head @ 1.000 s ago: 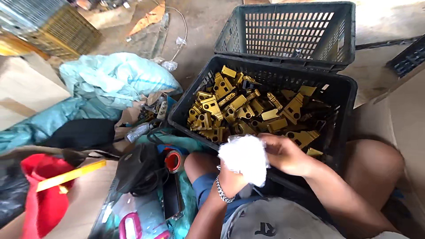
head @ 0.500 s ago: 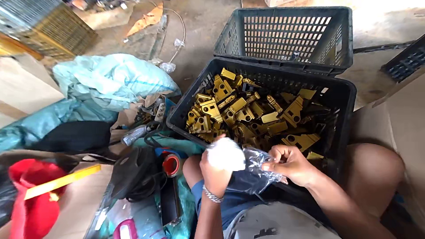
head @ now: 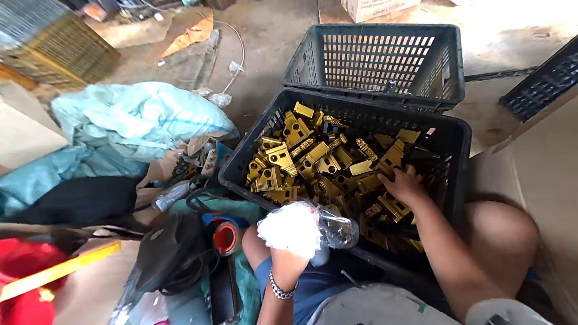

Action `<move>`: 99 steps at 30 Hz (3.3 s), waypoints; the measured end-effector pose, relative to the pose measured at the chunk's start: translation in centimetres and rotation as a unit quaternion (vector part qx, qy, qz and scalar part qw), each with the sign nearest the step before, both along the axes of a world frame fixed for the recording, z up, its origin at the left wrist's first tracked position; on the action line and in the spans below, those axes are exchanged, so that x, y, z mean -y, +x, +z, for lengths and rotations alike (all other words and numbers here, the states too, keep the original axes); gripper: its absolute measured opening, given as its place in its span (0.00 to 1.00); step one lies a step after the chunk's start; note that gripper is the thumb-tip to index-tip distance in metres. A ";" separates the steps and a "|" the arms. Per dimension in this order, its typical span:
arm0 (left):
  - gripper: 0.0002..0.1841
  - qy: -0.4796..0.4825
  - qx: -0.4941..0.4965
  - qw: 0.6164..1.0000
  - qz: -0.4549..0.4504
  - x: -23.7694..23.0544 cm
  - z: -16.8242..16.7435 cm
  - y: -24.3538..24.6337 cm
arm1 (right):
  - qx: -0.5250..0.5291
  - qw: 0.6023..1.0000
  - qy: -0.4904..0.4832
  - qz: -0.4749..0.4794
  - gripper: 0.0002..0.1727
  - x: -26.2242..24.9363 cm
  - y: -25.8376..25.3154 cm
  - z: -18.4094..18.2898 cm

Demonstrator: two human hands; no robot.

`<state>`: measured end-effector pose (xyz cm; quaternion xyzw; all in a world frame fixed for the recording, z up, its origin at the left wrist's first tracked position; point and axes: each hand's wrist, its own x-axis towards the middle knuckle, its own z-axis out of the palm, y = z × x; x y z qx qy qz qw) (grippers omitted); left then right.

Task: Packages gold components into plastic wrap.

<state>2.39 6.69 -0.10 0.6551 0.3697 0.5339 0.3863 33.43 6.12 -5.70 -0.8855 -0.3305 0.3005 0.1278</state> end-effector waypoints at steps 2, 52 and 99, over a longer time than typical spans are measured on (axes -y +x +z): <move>0.29 0.015 0.005 1.000 0.009 0.8 0.1 0.2 | -0.021 0.999 0.018 -0.038 0.41 -0.4 0.0 -1.2; 0.20 0.149 -0.101 0.981 -0.076 2.1 1.4 5.6 | -0.070 0.890 0.388 0.229 0.42 2.5 -10.1 7.9; 0.26 -0.098 0.024 0.973 -0.207 0.2 -0.6 -0.4 | -0.346 0.797 0.429 0.247 0.20 5.7 -13.0 4.8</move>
